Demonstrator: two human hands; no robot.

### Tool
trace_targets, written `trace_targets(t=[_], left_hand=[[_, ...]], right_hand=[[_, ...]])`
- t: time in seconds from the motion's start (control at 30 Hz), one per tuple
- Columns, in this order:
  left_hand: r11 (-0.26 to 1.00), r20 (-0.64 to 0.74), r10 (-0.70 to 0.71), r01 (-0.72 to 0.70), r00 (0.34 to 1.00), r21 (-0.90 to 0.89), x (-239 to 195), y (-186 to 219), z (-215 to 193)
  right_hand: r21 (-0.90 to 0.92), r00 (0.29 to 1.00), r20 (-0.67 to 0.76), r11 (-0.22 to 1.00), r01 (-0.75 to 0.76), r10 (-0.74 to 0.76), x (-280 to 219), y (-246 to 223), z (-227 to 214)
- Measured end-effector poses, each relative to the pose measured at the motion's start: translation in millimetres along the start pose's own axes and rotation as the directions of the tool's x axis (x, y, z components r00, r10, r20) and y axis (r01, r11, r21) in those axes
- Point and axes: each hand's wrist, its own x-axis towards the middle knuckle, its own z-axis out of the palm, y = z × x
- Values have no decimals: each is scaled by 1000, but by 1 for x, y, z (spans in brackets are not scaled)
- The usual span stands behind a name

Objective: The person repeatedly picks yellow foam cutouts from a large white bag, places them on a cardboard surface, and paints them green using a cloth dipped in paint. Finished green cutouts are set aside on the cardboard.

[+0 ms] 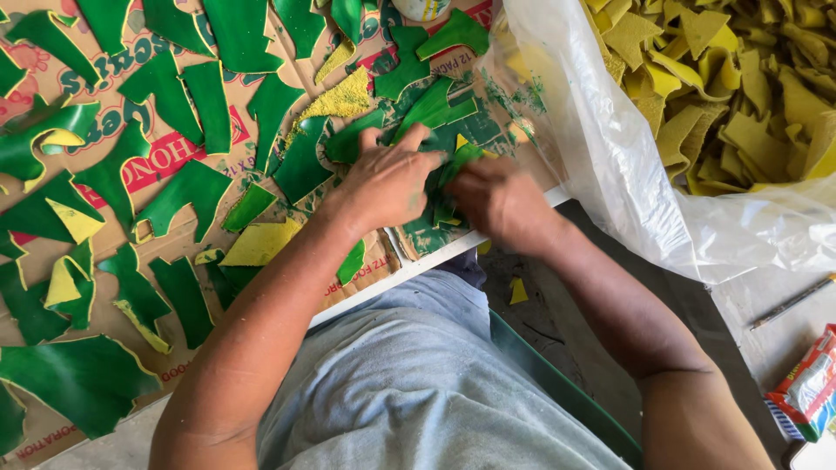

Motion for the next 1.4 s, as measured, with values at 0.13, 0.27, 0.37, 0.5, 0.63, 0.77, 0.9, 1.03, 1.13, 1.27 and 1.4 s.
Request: trace_targets(t=[0.13,0.27,0.37,0.5,0.63,0.77,0.9,1.03,1.13,1.27,1.4], left_hand=[[999,27,-43,42,999,32,-6,6,0],[997,-138,-68,73,988,32,-13,17,4],[997,-193,1,15,981,79,-24,30,10],[998,-122,-11,17,993,53,-27,30,6],[1000,-177,14,-11,984,15,-37,36,18],[999,-149,23,-19,989,27,-31,32,19],[998,-93,43,-40,995,39,-32,32,23],[993,-128,104,-96,986,64,-26,32,19],[997,-136,76,-70,988,43,-29,32,18],[998,-112,56,-53,992,24,-31,34,20],[998,-92,45,-40,995,47,-29,30,14]], right_hand=[[133,959,-137,964,-232,250,5,5,-1],[62,964,-126,972,-227,233,10,17,0],[12,966,-159,979,-205,204,2,25,5],[73,964,-219,988,-138,151,23,46,2],[95,951,-161,963,-252,264,18,36,3],[165,871,-172,885,-435,460,14,38,-17],[348,811,-123,790,-504,572,-12,31,-15],[206,944,-121,938,-278,306,-28,22,-1],[190,944,-123,941,-281,306,-27,21,6],[186,917,-136,918,-349,376,-28,18,2],[166,967,-136,967,-191,214,-12,17,-11]])
